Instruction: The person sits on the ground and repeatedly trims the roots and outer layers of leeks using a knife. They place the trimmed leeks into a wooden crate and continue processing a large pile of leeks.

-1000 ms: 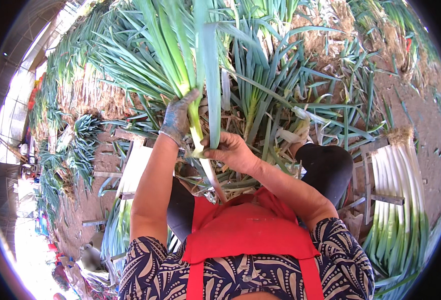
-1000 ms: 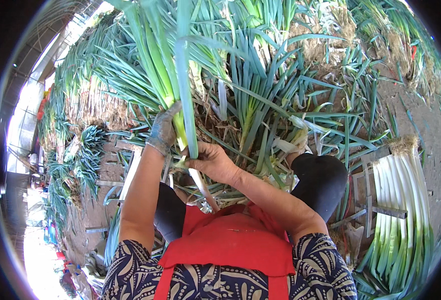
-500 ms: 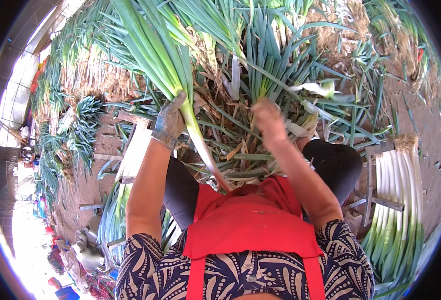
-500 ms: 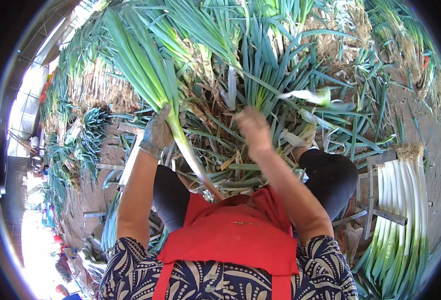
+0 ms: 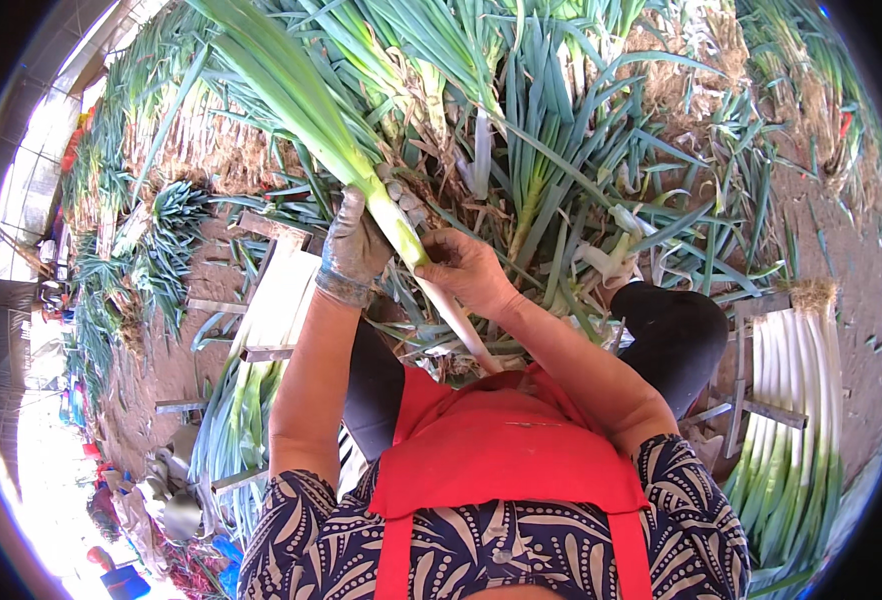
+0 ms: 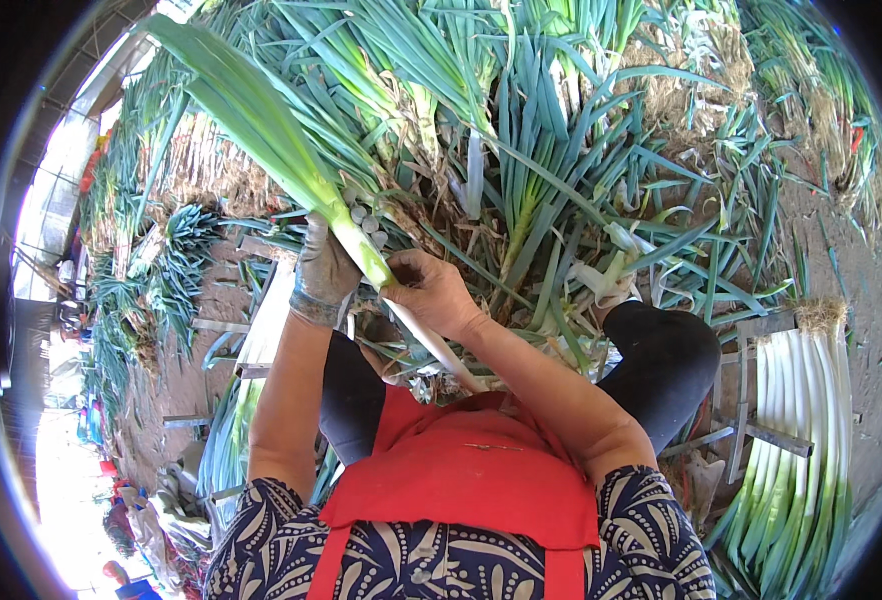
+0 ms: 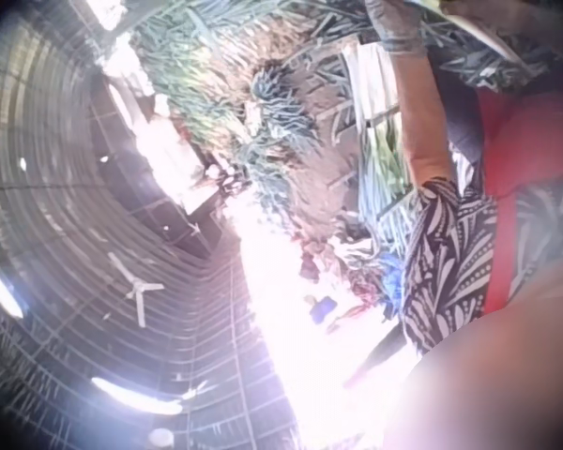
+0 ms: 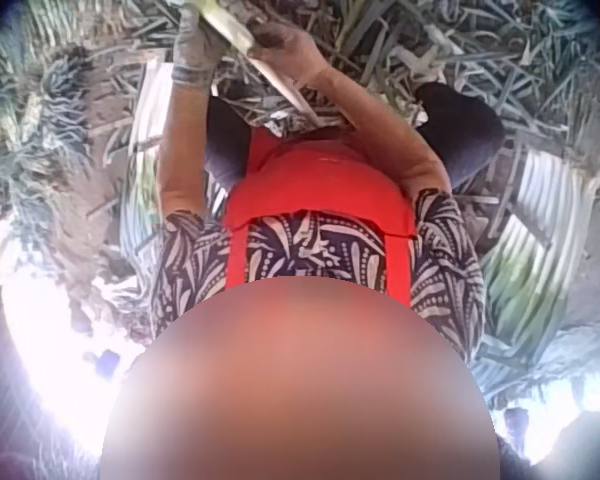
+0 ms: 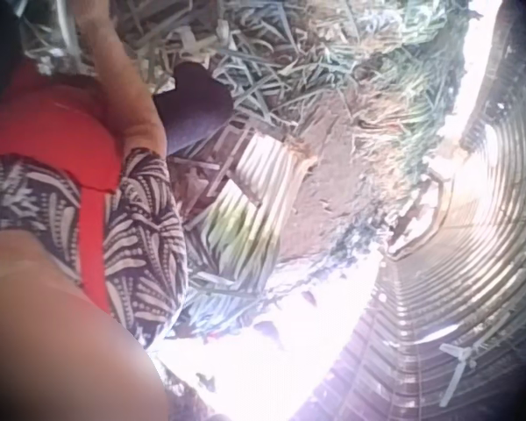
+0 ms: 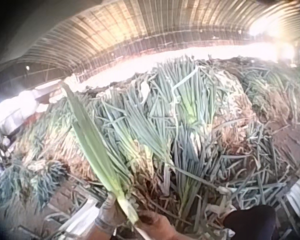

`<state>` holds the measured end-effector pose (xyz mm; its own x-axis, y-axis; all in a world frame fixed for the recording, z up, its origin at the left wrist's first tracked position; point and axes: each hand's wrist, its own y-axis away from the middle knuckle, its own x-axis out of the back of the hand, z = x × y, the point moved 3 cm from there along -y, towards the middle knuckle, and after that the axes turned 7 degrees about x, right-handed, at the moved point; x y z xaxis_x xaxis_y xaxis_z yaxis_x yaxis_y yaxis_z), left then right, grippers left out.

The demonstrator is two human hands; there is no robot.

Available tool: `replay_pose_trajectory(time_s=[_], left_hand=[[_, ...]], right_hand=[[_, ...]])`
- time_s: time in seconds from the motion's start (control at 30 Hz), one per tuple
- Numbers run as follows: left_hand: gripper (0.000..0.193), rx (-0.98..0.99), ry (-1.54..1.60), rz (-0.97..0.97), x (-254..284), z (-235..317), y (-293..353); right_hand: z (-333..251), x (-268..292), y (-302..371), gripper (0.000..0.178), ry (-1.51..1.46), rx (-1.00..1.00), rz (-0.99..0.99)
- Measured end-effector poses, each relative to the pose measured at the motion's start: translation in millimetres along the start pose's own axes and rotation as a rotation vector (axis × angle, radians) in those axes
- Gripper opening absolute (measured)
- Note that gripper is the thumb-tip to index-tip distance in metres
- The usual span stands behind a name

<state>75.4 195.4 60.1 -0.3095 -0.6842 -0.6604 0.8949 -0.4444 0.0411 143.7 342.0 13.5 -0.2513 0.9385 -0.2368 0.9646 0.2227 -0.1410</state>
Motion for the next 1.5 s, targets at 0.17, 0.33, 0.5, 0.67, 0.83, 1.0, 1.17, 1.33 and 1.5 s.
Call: replay_pose_trajectory(time_s=[0.17,0.33,0.5,0.67,0.83,1.0,1.17,1.33,1.5], left_hand=[[0.052,-0.024,0.068,0.007,6,-9,10],[0.045,-0.046,0.062,0.109,6,-7,15],[0.029,-0.127,-0.05,0.55,37,-2,12],[0.025,0.11,-0.005,0.539,54,-35,21],[0.021,-0.146,-0.094,0.65,89,-13,24],[0.026,-0.304,-0.099,0.811,152,69,27],[0.027,-0.392,-0.077,0.896,199,150,54],[0.031,-0.434,-0.045,1.035,236,218,111],[0.033,-0.49,-0.047,1.142,231,206,135]], right_hand=[[1,-1,4,0.027,0.215,-0.093,0.038],[4,-9,-2,0.03,0.144,-0.103,-0.019],[-4,-28,17,0.025,0.327,0.05,-0.185],[5,-24,17,0.015,-0.072,-0.021,-0.125],[10,-4,24,0.022,-0.444,-0.265,-0.05],[14,31,50,0.039,0.072,-0.32,-0.184],[47,68,106,0.055,1.022,-0.309,-0.83],[40,134,150,0.036,1.494,-0.633,-0.936],[10,78,68,0.05,1.291,-0.089,-0.525]])
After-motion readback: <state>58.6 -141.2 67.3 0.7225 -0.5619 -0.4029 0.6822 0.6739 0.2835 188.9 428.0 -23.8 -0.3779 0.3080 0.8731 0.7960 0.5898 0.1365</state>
